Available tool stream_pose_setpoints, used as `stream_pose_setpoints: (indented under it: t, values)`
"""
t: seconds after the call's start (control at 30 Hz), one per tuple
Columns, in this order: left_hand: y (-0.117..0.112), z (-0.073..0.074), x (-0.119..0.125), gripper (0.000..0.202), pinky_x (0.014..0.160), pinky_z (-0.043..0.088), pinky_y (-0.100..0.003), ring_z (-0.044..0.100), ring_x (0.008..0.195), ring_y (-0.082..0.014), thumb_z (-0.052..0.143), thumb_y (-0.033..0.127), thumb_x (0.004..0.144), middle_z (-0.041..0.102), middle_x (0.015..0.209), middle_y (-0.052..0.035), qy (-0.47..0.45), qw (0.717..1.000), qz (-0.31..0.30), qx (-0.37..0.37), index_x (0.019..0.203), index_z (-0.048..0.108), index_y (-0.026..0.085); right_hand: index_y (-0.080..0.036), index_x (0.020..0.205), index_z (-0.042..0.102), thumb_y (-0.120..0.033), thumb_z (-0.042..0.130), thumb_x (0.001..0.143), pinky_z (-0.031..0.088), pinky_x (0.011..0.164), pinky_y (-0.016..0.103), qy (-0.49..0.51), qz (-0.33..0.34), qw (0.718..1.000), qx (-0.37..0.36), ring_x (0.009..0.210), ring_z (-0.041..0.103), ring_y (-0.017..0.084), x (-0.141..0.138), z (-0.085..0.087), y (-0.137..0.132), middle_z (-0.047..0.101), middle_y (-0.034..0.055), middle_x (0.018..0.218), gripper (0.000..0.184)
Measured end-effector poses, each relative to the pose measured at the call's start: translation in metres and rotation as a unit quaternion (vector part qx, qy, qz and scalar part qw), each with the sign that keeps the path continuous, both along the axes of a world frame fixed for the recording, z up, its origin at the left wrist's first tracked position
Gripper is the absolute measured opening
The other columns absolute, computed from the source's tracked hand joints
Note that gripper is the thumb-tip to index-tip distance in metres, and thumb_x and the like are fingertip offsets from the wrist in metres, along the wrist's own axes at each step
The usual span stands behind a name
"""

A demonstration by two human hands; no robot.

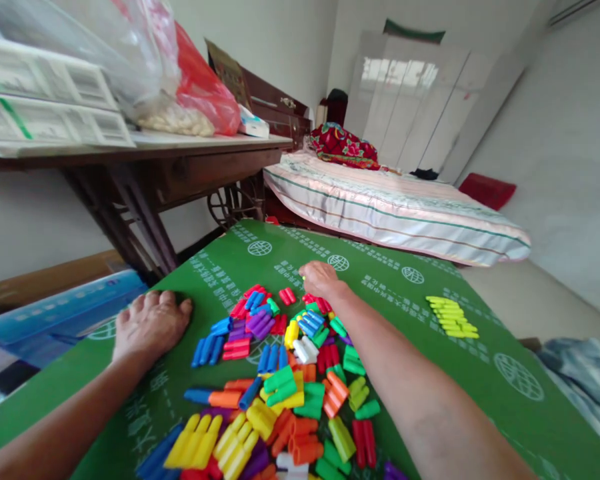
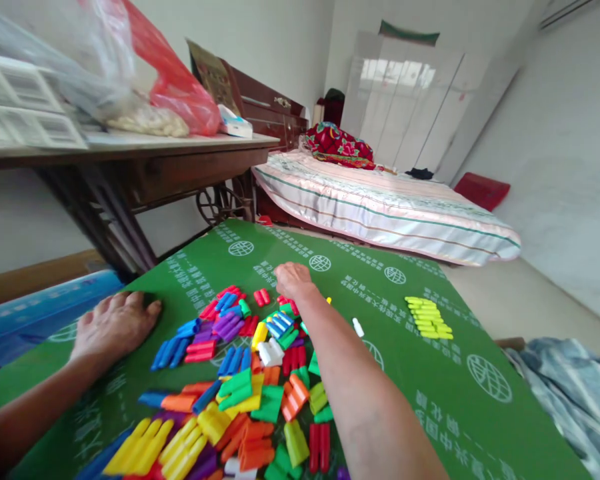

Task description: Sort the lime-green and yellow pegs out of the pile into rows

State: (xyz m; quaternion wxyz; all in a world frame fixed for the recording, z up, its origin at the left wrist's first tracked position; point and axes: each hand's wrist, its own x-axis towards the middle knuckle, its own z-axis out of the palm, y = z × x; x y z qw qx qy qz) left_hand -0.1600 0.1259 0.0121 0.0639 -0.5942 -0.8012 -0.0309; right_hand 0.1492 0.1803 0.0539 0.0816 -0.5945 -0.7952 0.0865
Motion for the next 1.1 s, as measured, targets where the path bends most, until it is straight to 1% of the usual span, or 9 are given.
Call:
stream_pose_setpoints:
  t: [0.1,0.23,0.4,0.47,0.57,0.73,0.93,1.03,1.1]
  values:
    - [0.001,0.002,0.001,0.060,0.096,0.034,-0.047,0.039,0.123,-0.0347,0.017,0.051,0.087,0.049,0.129,-0.0198,0.001,1.000,0.005,-0.009,0.114,0.053,0.011,-0.020,0.094,0.069,-0.012,0.054,0.077,0.043,0.081,0.027,0.064,-0.024,0.997,0.025,0.095,0.061,0.018,0.021,0.008,-0.003,0.070,0.0043,0.099,0.024]
    - [0.001,0.008,0.005,0.061,0.097,0.033,-0.048,0.038,0.124,-0.0359,0.018,0.050,0.087,0.048,0.130,-0.0208,-0.011,1.000,0.009,-0.022,0.116,0.052,0.010,-0.017,0.093,0.064,-0.018,0.051,0.078,0.045,0.072,0.024,0.167,-0.048,0.984,0.035,0.079,0.061,0.013,0.069,0.009,-0.024,0.069,0.0002,0.086,0.020]
    - [0.002,0.006,0.003,0.060,0.095,0.034,-0.049,0.039,0.122,-0.0369,0.024,0.050,0.085,0.050,0.128,-0.0229,-0.014,1.000,0.004,-0.008,0.116,0.054,0.008,-0.018,0.078,0.055,-0.027,0.053,0.074,0.047,0.057,0.024,0.267,-0.093,0.959,0.013,0.062,0.060,0.014,0.136,-0.019,-0.085,0.065,-0.0004,0.069,0.010]
    - [0.002,0.005,0.003,0.060,0.095,0.034,-0.049,0.039,0.122,-0.0368,0.024,0.050,0.085,0.050,0.128,-0.0229,-0.015,1.000,0.005,-0.006,0.116,0.054,0.008,-0.020,0.074,0.053,-0.030,0.057,0.070,0.046,0.053,0.025,0.376,-0.129,0.917,-0.019,0.058,0.059,0.014,0.157,-0.033,-0.113,0.063,-0.0011,0.064,0.012]
    - [0.002,0.004,0.002,0.061,0.095,0.034,-0.048,0.038,0.123,-0.0363,0.022,0.051,0.085,0.049,0.128,-0.0230,-0.013,1.000,0.005,-0.014,0.116,0.053,0.008,-0.021,0.074,0.053,-0.033,0.061,0.066,0.046,0.055,0.026,0.414,-0.170,0.893,-0.035,0.062,0.060,0.016,0.181,-0.050,-0.146,0.064,-0.0005,0.067,0.016]
    - [0.003,0.005,0.002,0.063,0.096,0.033,-0.048,0.038,0.124,-0.0364,0.018,0.052,0.086,0.047,0.130,-0.0223,-0.006,1.000,0.002,-0.025,0.117,0.052,0.008,-0.021,0.074,0.056,-0.033,0.059,0.068,0.049,0.071,0.031,0.377,-0.183,0.908,-0.013,0.073,0.063,0.018,0.209,-0.065,-0.174,0.065,0.0004,0.074,0.014]
    - [0.005,0.007,0.004,0.062,0.094,0.035,-0.048,0.039,0.123,-0.0359,0.020,0.051,0.085,0.048,0.130,-0.0230,-0.002,1.000,0.011,-0.025,0.116,0.053,0.009,-0.023,0.076,0.058,-0.032,0.055,0.072,0.048,0.078,0.033,0.242,-0.202,0.949,0.005,0.088,0.063,0.021,0.227,-0.066,-0.181,0.067,0.0022,0.086,0.011]
    - [0.005,0.006,0.004,0.062,0.094,0.035,-0.048,0.039,0.123,-0.0363,0.021,0.052,0.085,0.048,0.130,-0.0229,0.000,1.000,0.011,-0.025,0.116,0.053,0.009,-0.024,0.094,0.062,-0.029,0.055,0.074,0.048,0.081,0.035,0.135,-0.193,0.972,-0.005,0.091,0.063,0.021,0.225,-0.062,-0.181,0.067,0.0036,0.102,0.022]
    - [0.005,0.005,0.003,0.063,0.095,0.034,-0.048,0.038,0.124,-0.0365,0.021,0.052,0.084,0.048,0.130,-0.0227,-0.003,1.000,0.009,-0.025,0.116,0.053,0.009,-0.024,0.108,0.062,-0.027,0.056,0.076,0.046,0.089,0.035,0.075,-0.172,0.982,-0.020,0.100,0.061,0.021,0.221,-0.058,-0.179,0.064,0.0050,0.114,0.033]
